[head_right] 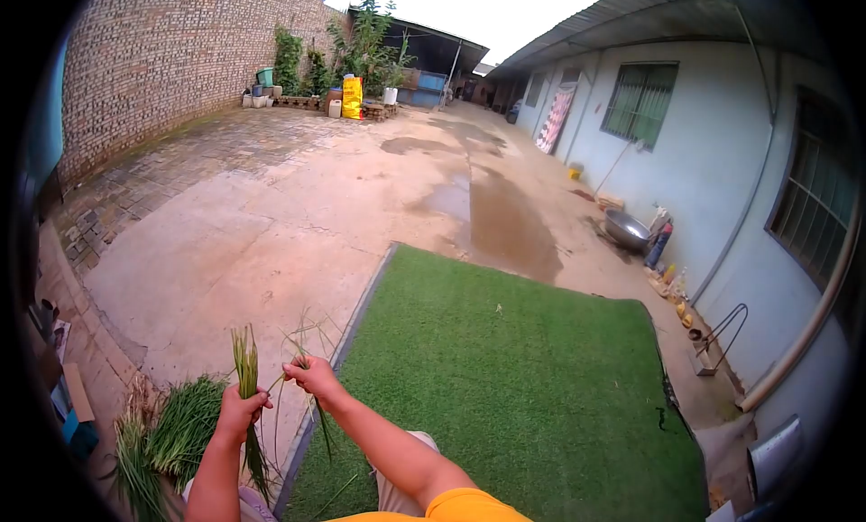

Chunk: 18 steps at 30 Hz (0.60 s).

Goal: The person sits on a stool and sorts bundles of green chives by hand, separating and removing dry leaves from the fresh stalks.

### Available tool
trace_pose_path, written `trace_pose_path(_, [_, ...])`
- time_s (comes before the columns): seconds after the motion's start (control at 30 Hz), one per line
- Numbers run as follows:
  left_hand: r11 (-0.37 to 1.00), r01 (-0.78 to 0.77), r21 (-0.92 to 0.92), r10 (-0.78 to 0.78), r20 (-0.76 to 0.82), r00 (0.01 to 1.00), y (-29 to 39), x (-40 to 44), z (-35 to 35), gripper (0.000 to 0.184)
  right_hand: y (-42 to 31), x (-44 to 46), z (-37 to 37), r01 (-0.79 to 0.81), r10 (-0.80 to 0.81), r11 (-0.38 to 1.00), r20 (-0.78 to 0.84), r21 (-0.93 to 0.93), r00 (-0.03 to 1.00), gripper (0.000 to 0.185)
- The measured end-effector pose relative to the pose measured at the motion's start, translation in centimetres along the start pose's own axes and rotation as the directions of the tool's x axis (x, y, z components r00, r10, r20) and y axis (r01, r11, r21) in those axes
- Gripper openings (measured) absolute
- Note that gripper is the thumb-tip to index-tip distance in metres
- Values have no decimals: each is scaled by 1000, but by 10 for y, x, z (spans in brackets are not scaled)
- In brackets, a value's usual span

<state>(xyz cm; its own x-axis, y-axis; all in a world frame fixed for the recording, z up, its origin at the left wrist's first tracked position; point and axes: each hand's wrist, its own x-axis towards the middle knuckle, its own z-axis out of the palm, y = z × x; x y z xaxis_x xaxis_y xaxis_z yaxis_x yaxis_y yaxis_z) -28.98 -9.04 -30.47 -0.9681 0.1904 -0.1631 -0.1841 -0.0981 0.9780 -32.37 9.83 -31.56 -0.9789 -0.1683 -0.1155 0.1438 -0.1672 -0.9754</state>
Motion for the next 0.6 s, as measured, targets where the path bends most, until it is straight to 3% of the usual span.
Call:
trace_pose_path(0.3, [1000, 22, 1, -22, -4, 1000, 0, 2, -7, 5, 3, 5, -7, 17, -16, 1000, -8, 20, 1000, 15])
trace_pose_path(0.43, [1000, 13, 25, -14, 59, 998, 2, 2, -9, 6, -6, 3, -10, 72, -55, 989, -128, 128, 990, 12])
trace_pose_path(0.6, [998, 61, 17, -61, 19, 998, 18, -2, -14, 7, -35, -1, -27, 180, -94, 951, -321, 250, 942, 11])
